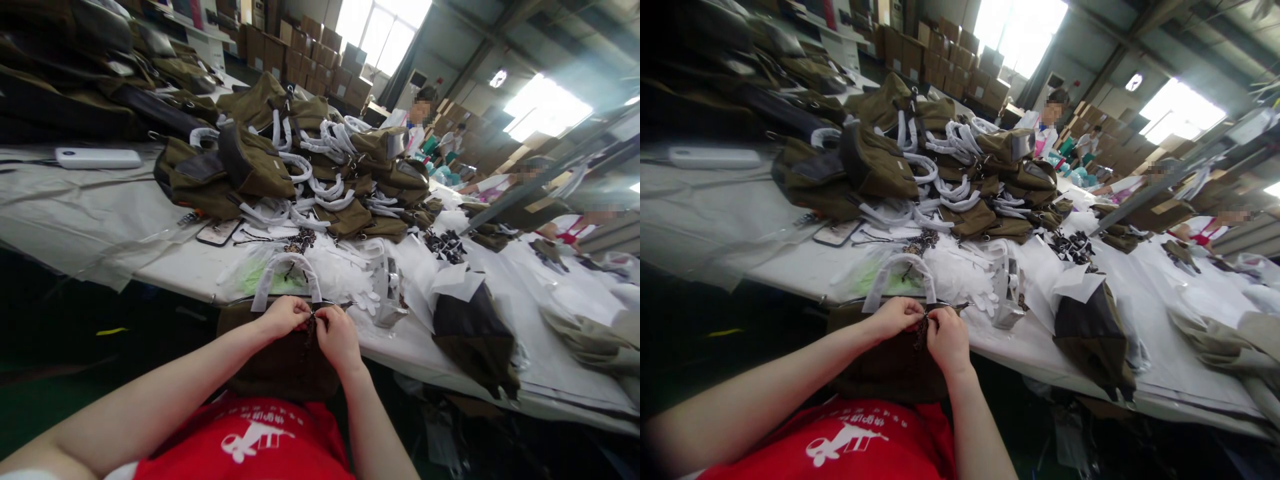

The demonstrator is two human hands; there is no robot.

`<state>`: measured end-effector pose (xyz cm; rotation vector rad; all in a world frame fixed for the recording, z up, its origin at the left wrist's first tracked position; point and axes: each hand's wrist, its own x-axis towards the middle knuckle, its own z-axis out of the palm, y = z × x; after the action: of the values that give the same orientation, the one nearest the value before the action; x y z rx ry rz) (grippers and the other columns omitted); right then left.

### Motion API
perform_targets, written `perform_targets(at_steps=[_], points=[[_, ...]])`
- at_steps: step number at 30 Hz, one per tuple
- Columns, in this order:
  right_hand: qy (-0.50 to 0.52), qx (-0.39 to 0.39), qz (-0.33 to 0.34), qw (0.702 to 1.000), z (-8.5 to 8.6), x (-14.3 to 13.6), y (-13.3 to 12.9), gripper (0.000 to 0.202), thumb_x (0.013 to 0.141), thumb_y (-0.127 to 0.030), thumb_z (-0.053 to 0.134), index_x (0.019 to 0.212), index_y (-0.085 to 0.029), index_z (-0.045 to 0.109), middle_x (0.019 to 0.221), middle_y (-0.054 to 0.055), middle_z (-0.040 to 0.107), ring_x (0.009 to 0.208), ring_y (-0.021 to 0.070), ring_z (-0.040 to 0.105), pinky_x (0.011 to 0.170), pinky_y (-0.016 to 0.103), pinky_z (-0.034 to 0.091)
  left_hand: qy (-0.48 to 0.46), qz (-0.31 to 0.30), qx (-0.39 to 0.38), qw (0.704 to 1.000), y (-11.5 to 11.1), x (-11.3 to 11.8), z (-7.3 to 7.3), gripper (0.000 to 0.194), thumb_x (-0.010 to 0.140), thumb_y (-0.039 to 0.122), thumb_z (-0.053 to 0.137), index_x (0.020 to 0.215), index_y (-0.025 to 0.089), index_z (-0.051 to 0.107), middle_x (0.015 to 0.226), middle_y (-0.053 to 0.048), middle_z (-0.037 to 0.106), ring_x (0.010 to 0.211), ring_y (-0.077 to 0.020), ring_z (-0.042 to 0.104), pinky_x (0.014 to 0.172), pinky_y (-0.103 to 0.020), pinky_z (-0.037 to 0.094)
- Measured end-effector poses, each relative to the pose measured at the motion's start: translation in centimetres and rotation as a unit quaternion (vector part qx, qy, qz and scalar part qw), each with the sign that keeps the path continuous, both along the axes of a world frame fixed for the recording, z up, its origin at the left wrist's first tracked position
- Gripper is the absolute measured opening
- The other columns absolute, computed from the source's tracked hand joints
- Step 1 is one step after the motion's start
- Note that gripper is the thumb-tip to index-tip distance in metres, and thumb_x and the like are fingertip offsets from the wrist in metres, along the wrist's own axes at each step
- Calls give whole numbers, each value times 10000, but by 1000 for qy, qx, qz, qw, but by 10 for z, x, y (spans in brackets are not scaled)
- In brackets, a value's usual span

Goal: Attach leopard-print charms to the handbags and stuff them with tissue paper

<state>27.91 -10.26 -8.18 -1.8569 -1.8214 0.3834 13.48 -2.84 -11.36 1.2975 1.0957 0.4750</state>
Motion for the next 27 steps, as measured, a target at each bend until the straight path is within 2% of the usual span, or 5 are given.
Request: perform_targets(at_steps=[8,12,19,23,27], points=[[-24,-126,-81,988,12,-4,17,253,885,-303,546,777,-214,758,814,61,753,782,202,684,686,268,442,-52,84,36,994,-16,8,-10,311,683,214,636,977,174,544,724,-26,738,696,-193,684,679,-297,505],[-32,-170,-108,979,15,-5,27,218,852,-348,586,808,-241,771,817,50,763,775,203,696,638,257,432,-71,88,50,992,-17,9,-9,315,713,251,622,1005,188,521,712,-7,730,632,-192,672,645,-302,509],[-75,-240,-83,964,17,1,49,228,815,-321,598,719,-180,749,743,106,743,746,224,699,593,252,422,-46,82,85,992,-20,9,-8,269,756,214,610,1014,195,536,753,-12,743,640,-194,683,674,-307,510],[-89,-255,-81,960,17,3,62,206,760,-323,638,663,-162,720,681,94,712,678,213,671,559,247,406,-36,101,46,993,-20,11,-4,235,767,163,613,990,185,541,747,-22,747,598,-182,681,619,-287,513],[-38,-274,-57,959,17,7,63,157,699,-270,657,595,-161,700,537,40,638,543,154,585,494,227,345,-32,110,9,993,-19,13,-4,214,773,152,629,971,169,548,700,-25,736,565,-178,677,533,-261,500]])
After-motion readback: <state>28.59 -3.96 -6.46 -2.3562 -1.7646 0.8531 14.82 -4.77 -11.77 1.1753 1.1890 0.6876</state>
